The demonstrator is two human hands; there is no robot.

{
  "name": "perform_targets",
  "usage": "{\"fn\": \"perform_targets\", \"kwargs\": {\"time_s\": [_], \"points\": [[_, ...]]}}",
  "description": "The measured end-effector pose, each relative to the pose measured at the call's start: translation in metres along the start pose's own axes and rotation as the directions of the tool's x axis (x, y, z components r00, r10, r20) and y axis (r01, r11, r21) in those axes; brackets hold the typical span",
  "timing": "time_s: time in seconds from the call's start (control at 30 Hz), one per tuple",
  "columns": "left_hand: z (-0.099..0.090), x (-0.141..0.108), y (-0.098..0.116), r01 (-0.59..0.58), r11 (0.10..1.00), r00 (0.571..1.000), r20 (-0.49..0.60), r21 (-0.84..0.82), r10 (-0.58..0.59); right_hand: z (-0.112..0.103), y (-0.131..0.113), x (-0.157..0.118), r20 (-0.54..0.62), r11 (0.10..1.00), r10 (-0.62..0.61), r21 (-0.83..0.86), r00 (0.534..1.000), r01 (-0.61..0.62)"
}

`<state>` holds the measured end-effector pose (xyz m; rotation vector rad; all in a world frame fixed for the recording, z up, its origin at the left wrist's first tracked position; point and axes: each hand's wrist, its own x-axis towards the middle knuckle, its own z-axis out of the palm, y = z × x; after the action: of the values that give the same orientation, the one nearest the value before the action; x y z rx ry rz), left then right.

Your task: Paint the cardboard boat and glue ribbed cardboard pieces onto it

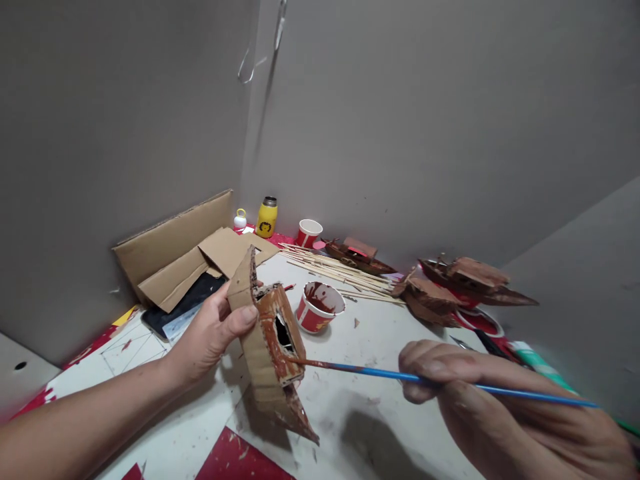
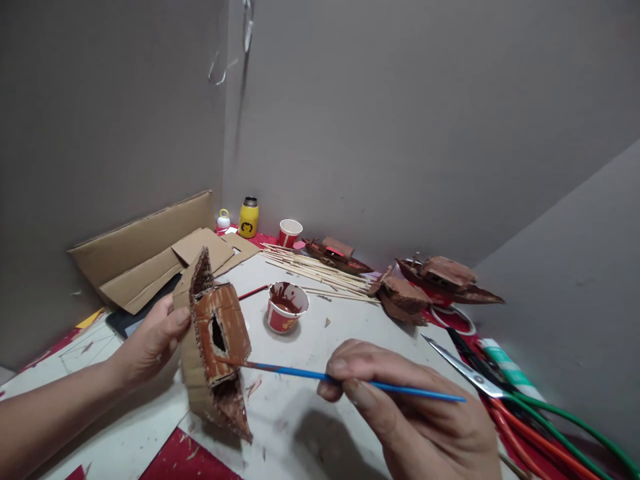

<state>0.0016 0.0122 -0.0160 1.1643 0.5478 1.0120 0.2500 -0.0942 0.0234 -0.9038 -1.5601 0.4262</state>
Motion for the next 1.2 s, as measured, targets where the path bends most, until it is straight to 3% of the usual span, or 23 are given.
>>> {"fn": "perform_targets", "kwargs": {"time_s": [0.27, 0.43, 0.57, 0.73, 1.07, 1.2], "points": [[-0.002, 0.0, -0.002, -0.029, 0.999, 0.999, -0.04, 0.025, 0.03, -0.002, 0.0, 0.001, 0.011, 0.996, -0.069, 0.049, 0.998, 0.068], [-0.004, 0.0, -0.002, -0.02, 0.999, 0.999, -0.04, 0.026, 0.021, -0.001, 0.0, 0.002, -0.005, 1.0, -0.01, -0.022, 1.0, 0.01], [-0.005, 0.0, -0.003, -0.052, 0.998, 0.996, -0.069, 0.022, 0.054, -0.003, 0.001, -0.003, 0.029, 0.999, -0.053, 0.007, 0.998, 0.053], [-0.003, 0.001, 0.0, -0.053, 0.996, 0.997, -0.05, 0.065, 0.057, 0.004, -0.004, 0.001, -0.062, 0.999, -0.047, 0.012, 0.997, 0.048], [0.004, -0.002, 0.008, -0.057, 0.994, 0.998, 0.032, 0.089, 0.055, 0.021, 0.001, 0.016, -0.187, 0.991, 0.117, 0.087, 0.975, -0.103], [0.006, -0.001, 0.011, -0.062, 0.995, 0.997, 0.053, 0.083, 0.058, 0.023, 0.001, 0.018, -0.226, 0.99, 0.114, 0.11, 0.968, -0.091]]}}
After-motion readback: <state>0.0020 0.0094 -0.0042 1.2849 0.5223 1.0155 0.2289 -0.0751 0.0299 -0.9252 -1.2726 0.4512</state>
